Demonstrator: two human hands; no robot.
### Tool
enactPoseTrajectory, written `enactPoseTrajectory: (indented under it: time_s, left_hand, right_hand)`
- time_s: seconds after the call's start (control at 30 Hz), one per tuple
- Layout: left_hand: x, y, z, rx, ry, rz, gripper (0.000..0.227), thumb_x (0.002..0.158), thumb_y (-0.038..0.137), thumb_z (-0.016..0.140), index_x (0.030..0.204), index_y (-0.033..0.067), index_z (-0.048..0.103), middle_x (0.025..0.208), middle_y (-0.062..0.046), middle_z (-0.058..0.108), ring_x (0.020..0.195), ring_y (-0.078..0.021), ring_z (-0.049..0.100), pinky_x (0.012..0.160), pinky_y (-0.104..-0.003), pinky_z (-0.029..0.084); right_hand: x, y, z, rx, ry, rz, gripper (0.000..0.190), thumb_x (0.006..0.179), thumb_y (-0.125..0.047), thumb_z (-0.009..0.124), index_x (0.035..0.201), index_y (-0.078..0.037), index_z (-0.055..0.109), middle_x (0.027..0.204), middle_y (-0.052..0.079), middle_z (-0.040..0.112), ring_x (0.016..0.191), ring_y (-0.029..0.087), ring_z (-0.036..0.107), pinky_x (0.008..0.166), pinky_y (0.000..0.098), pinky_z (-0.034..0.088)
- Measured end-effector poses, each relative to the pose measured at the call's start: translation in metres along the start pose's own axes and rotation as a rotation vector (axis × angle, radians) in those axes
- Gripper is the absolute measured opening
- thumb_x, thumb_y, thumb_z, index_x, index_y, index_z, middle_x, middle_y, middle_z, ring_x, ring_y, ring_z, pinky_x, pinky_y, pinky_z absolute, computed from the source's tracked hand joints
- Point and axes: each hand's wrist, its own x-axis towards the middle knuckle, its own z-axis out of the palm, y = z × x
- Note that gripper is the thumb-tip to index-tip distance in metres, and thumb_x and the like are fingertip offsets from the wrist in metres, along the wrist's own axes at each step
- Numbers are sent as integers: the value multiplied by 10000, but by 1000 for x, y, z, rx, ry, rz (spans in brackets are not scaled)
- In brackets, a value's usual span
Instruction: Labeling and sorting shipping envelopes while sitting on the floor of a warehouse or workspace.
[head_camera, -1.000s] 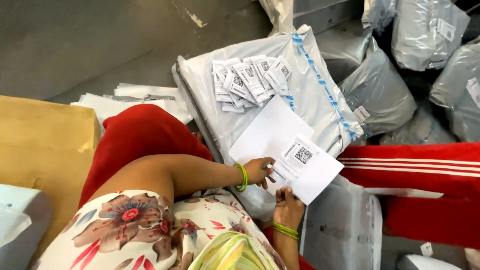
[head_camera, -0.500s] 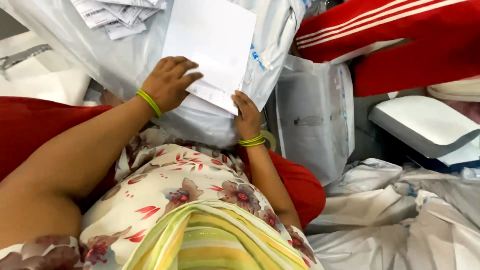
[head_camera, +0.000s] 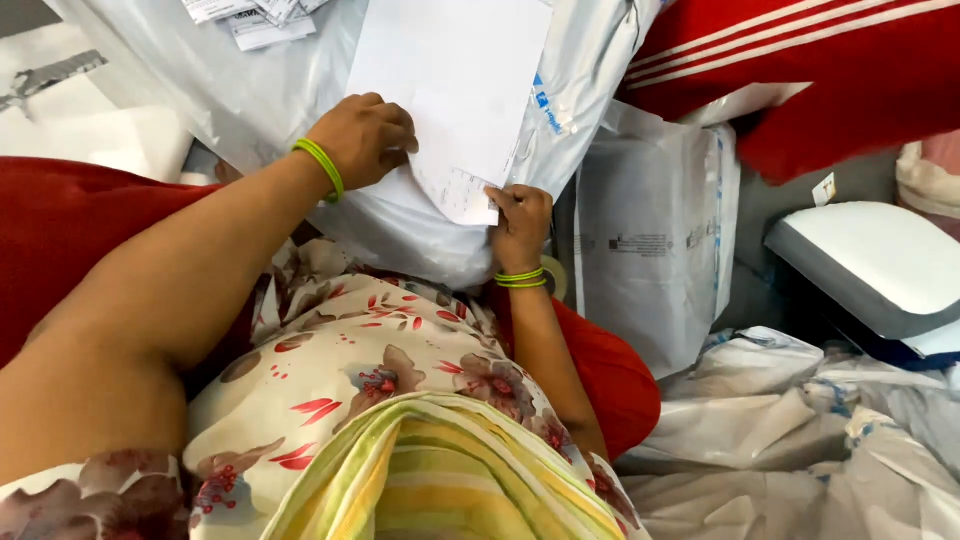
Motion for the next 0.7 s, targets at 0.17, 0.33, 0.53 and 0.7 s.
enactPoseTrajectory:
  time_s: [0.17, 0.33, 0.53, 0.7]
  left_hand:
    - [6, -5, 13, -103, 0, -105, 127, 914, 202, 722, 921, 85, 770, 1101, -49, 724, 1040, -286, 644, 944, -424, 490]
    - [14, -2, 12, -62, -63, -203, 247, 918, 298, 712, 863, 63, 763, 1090, -78, 714, 995, -304, 655, 933, -441, 494]
    - [14, 6, 21, -36, 28, -335, 343, 1015, 330, 667, 833, 58, 770, 1068, -116, 689, 984, -302, 654, 918, -450, 499]
    - [18, 13, 19, 50, 37, -368, 294, 944, 315, 703, 813, 61, 773, 1051, -123, 674, 960, -307, 652, 869, -446, 511]
  right_hand:
    - [-9, 32, 12, 152, -11, 116, 174, 826, -41, 742, 994, -86, 733, 1015, 116, 686, 1005, 320, 641, 883, 404, 512]
    - [7, 26, 18, 223, 94, 386, 322, 982, -326, 728, 917, -11, 722, 817, 118, 701, 732, 244, 680, 689, 357, 531]
    - [29, 27, 25, 171, 59, 587, 467, 945, -471, 720, 800, -27, 706, 643, 97, 656, 585, 223, 625, 595, 361, 505]
    - [38, 16, 21, 6, 13, 569, 494, 936, -505, 711, 750, -48, 681, 661, 112, 658, 599, 295, 638, 594, 409, 497]
